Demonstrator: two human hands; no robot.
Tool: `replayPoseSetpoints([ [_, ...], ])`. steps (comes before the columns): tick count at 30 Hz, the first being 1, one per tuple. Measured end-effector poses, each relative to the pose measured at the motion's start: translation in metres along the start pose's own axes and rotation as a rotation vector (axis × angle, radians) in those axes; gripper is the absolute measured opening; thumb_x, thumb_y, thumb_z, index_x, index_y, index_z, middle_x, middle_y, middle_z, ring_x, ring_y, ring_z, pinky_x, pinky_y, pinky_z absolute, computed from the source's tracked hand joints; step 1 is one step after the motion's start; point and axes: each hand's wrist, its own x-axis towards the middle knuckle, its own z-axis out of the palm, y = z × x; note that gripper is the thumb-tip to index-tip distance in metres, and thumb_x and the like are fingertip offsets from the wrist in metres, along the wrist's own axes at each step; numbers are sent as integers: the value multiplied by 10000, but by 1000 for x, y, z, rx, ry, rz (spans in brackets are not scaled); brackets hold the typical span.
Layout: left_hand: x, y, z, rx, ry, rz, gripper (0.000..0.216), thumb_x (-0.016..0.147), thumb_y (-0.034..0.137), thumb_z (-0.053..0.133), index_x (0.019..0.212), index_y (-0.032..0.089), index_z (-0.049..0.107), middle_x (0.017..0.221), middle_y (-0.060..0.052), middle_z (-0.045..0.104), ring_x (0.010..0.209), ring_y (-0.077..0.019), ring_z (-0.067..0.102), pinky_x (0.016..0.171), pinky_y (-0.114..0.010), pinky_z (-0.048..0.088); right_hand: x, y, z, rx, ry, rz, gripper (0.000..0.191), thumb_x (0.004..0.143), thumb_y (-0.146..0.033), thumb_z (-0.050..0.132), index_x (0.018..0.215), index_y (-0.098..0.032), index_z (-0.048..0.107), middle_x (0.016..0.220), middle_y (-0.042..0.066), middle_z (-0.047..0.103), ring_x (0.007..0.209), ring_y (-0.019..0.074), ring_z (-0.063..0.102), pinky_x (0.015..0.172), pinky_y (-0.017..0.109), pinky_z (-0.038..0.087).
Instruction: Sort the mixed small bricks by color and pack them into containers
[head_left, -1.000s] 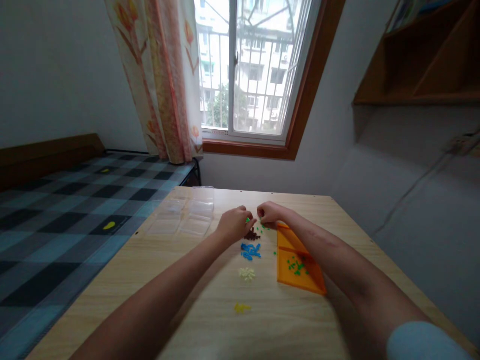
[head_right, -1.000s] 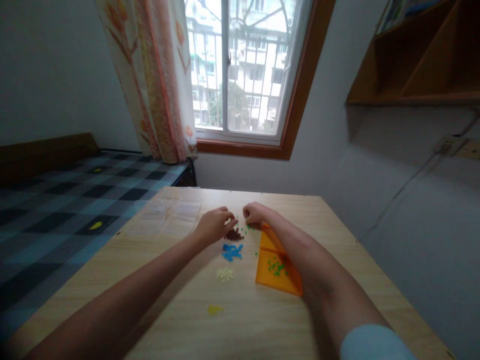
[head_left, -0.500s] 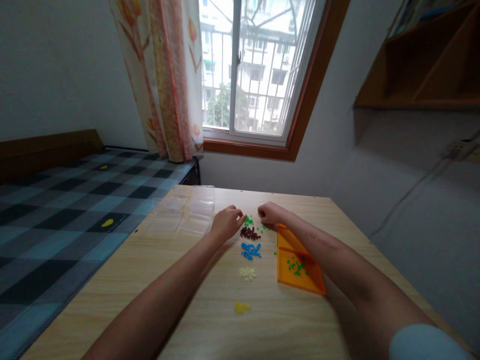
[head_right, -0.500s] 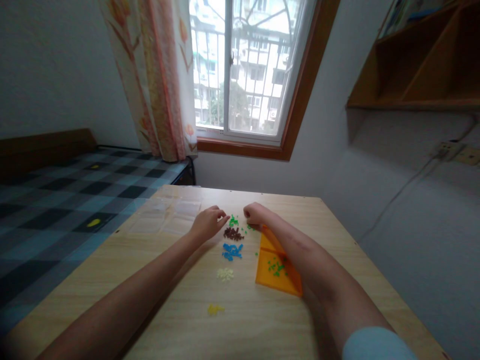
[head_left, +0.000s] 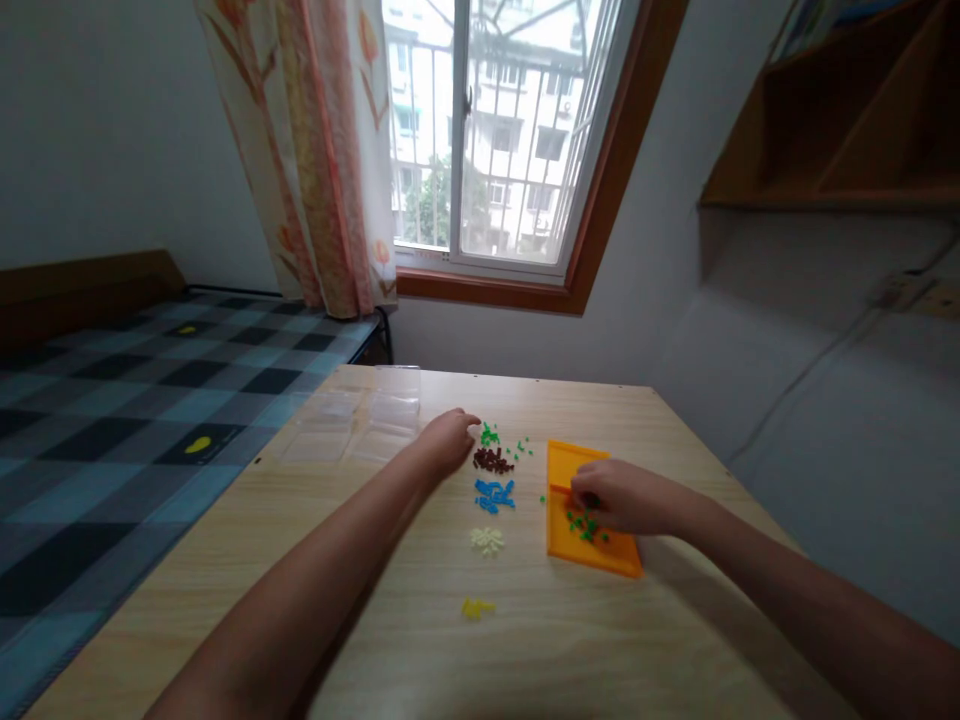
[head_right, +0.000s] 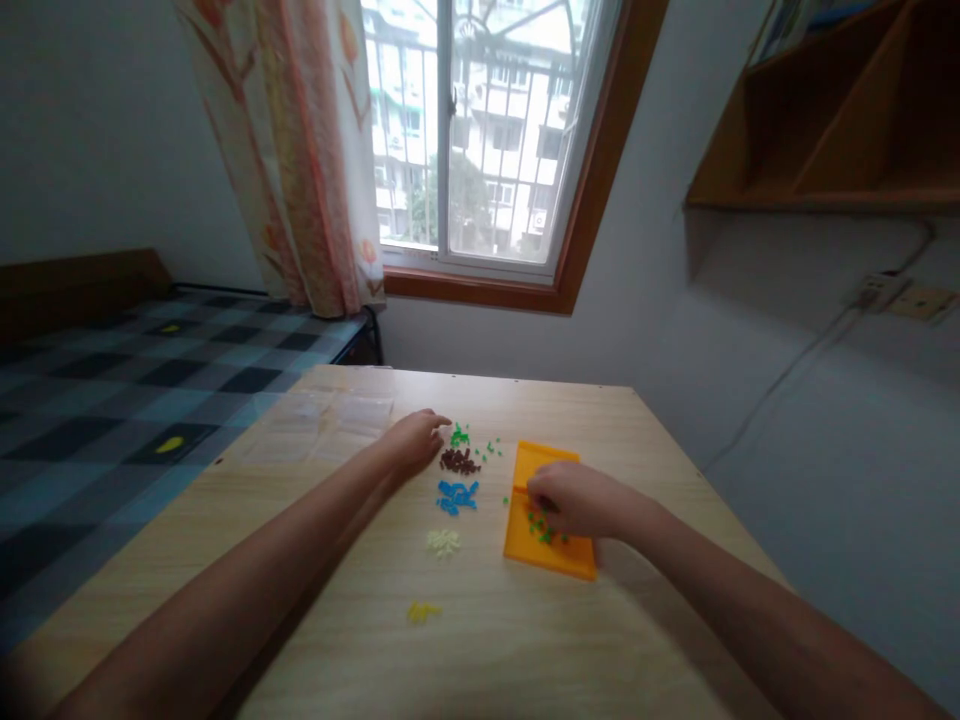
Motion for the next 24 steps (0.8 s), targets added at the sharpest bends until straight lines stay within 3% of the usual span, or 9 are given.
replayPoseSetpoints([
  [4,24,-5,1,15,-130,194,509,800,161,574,1295,246,656,1247,-72,647,1027,-190,654,949,-243,475,-15,-2,25,31,-51,52,176,784,-54,541,804,-154,684,866,53,666,749,122,569,631,199,310],
  [9,47,-9,-3,61,-248,306,517,773,128,571,1261,259,682,1271,-54,659,1016,-171,654,895,-217,481,-21,13,42,123,54,73,324,759,14,536,918,-180,741,947,45,685,830,130,612,710,192,378],
  [14,52,-10,-4,54,-238,359,428,757,157,604,1139,289,745,1154,-18,716,949,-162,660,854,-213,482,-30,20,52,216,143,61,314,791,5,562,929,-209,746,919,15,689,828,115,616,734,182,409],
  [18,51,-6,-3,50,-191,312,401,759,149,592,1096,285,761,1080,-13,736,926,-164,668,852,-219,489,-37,17,56,226,203,51,244,830,-33,555,867,-201,728,887,15,676,817,114,611,743,191,430],
  [24,48,-1,-2,26,-142,265,444,825,164,523,1223,239,705,1145,-59,712,988,-188,667,916,-255,487,-61,31,70,265,535,96,173,908,-162,537,871,-193,703,886,46,658,835,146,611,753,237,466],
])
